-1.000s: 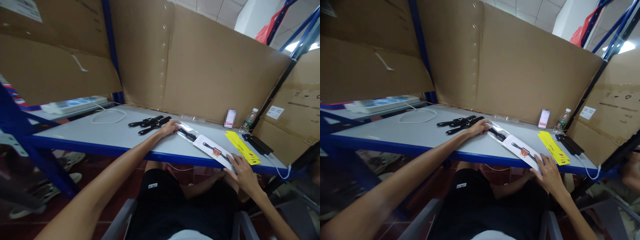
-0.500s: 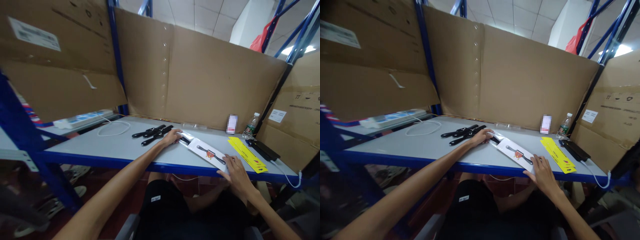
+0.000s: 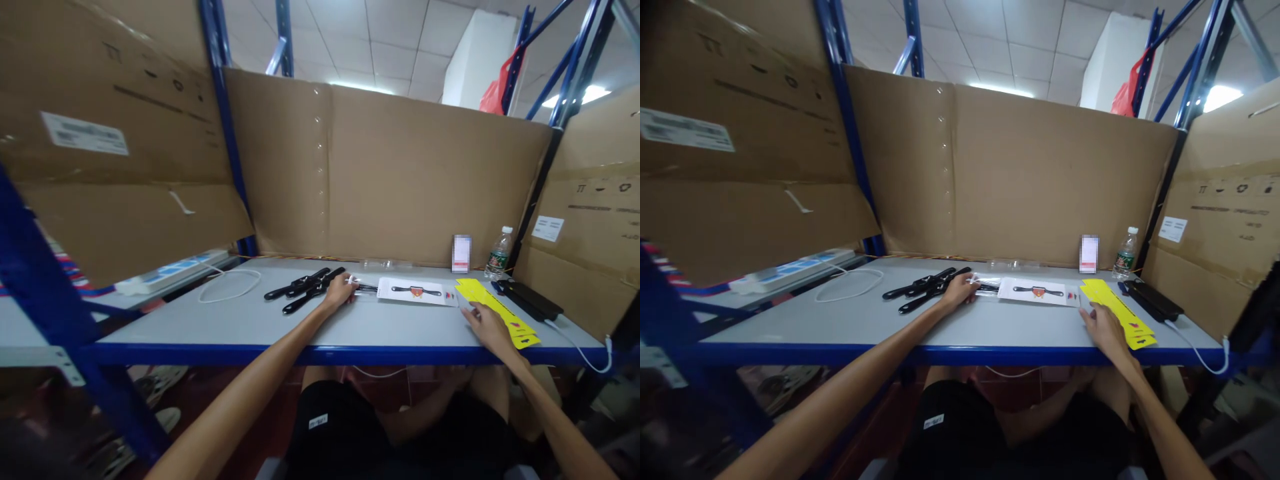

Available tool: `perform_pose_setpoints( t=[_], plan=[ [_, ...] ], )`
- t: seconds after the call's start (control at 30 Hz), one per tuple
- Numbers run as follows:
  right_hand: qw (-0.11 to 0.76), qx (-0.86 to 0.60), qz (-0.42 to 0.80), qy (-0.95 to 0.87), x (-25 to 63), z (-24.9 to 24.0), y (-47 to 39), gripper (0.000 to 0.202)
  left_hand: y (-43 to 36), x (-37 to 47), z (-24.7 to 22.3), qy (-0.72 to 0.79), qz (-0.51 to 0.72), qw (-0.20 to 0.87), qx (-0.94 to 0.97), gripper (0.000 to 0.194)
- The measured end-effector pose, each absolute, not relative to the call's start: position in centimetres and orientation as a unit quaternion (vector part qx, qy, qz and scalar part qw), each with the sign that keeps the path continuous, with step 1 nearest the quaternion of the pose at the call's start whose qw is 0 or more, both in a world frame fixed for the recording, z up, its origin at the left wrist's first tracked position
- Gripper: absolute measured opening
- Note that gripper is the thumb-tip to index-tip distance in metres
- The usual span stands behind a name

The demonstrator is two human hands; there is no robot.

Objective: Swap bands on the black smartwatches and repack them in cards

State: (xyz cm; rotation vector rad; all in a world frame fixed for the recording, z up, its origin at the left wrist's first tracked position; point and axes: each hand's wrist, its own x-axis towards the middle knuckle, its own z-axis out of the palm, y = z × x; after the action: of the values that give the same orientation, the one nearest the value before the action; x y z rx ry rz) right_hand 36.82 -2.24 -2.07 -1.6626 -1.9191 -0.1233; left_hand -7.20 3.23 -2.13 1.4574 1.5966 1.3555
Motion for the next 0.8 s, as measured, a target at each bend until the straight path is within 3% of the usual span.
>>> perform_pose_setpoints(
  t=[0.17, 0.37, 0.67, 0.8],
  plan=[
    [0.161, -0.674, -0.011, -0.721, 32.6, 1.1, 2.6, 0.053, 3.0, -7.1, -2.0, 0.62, 0.504, 0.285, 0.53, 0.019],
    [0.118, -0.713, 0.057, -0.688, 28.4, 2.8, 7.8, 0.047, 3.4, -6.9, -2.0, 0.635, 0.536, 0.31, 0.462, 0.021],
    [0.214, -0.716, 0.028, -0.663, 26.1, 0.3, 10.9, 0.045, 3.6, -6.9, -1.6, 0.588, 0.535, 0.416, 0.441, 0.012],
    [0.262, -0.733, 0.073, -0.623, 26.9, 0.0, 11.4, 0.045, 3.5, -7.0, -1.4, 0.56, 0.557, 0.443, 0.424, 0.033]
  ],
)
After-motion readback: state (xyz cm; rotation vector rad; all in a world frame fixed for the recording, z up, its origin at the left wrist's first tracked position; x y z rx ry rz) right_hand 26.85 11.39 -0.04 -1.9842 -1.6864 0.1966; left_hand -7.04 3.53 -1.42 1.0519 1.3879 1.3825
